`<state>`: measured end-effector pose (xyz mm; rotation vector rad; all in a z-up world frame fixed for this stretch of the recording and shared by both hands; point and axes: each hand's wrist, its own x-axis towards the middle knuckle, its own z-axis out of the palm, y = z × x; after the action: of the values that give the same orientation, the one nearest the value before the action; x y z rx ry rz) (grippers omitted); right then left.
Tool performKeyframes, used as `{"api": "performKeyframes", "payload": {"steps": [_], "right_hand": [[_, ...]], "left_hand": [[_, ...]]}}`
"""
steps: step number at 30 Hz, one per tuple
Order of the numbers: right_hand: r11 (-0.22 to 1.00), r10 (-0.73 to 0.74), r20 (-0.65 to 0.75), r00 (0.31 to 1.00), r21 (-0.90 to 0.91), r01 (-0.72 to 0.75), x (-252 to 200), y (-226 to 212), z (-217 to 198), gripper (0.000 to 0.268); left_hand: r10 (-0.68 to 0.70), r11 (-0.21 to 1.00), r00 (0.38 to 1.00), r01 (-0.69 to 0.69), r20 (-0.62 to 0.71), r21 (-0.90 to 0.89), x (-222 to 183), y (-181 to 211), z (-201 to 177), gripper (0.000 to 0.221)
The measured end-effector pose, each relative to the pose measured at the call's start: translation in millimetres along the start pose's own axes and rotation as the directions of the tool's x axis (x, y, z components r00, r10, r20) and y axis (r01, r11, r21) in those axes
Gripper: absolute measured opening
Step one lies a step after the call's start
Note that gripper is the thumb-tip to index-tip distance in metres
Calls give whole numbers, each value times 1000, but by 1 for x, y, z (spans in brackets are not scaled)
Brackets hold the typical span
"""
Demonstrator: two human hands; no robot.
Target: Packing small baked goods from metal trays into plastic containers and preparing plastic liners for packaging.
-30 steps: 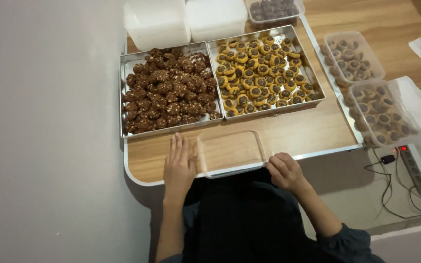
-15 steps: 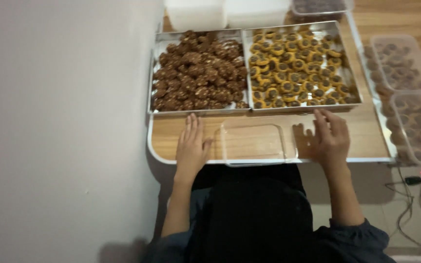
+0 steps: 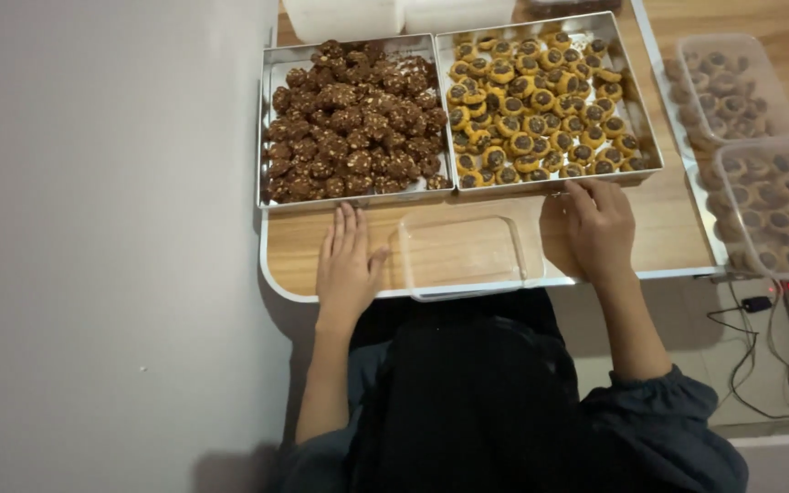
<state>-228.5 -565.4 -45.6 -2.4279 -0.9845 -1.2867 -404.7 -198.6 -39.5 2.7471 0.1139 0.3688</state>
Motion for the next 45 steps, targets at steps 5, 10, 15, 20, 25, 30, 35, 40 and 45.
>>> {"api": "performKeyframes", "payload": {"steps": [5,10,15,20,25,30,35,40,45], "right_hand": [[999,20,-22,1000,-35,-20,-1,5,6,21],[995,10,16,1000,-95,-8,10,3,1,12],[993,-45,49,998,-106,50,9,16,16,11],[985,-90,61,994,-139,98,10,25,25,17],[989,-90,52,995,-114,95,6,30,31,22],[988,-90,59,994,-121,96,7,29,29,20],[986,-100,114,988,-118,114,5,37,36,19],[991,-94,123,988,-84,105,5,37,39,20],[996,-63,121,991,-62,71,0,38,45,20]], "left_hand": [[-1,999,1000,1,10,32,0,1,-1,77],[-23,999,1000,22,15,24,1,1,-2,79],[-34,999,999,33,32,31,3,-1,0,79],[-52,999,997,51,52,17,3,3,-5,77],[-73,997,995,72,63,17,4,7,-8,75],[-85,996,993,85,79,9,3,11,-13,74],[-104,995,988,104,116,11,4,13,-15,77],[-108,994,987,108,120,8,3,17,-21,77],[-109,994,983,108,148,16,4,17,-22,76]]}}
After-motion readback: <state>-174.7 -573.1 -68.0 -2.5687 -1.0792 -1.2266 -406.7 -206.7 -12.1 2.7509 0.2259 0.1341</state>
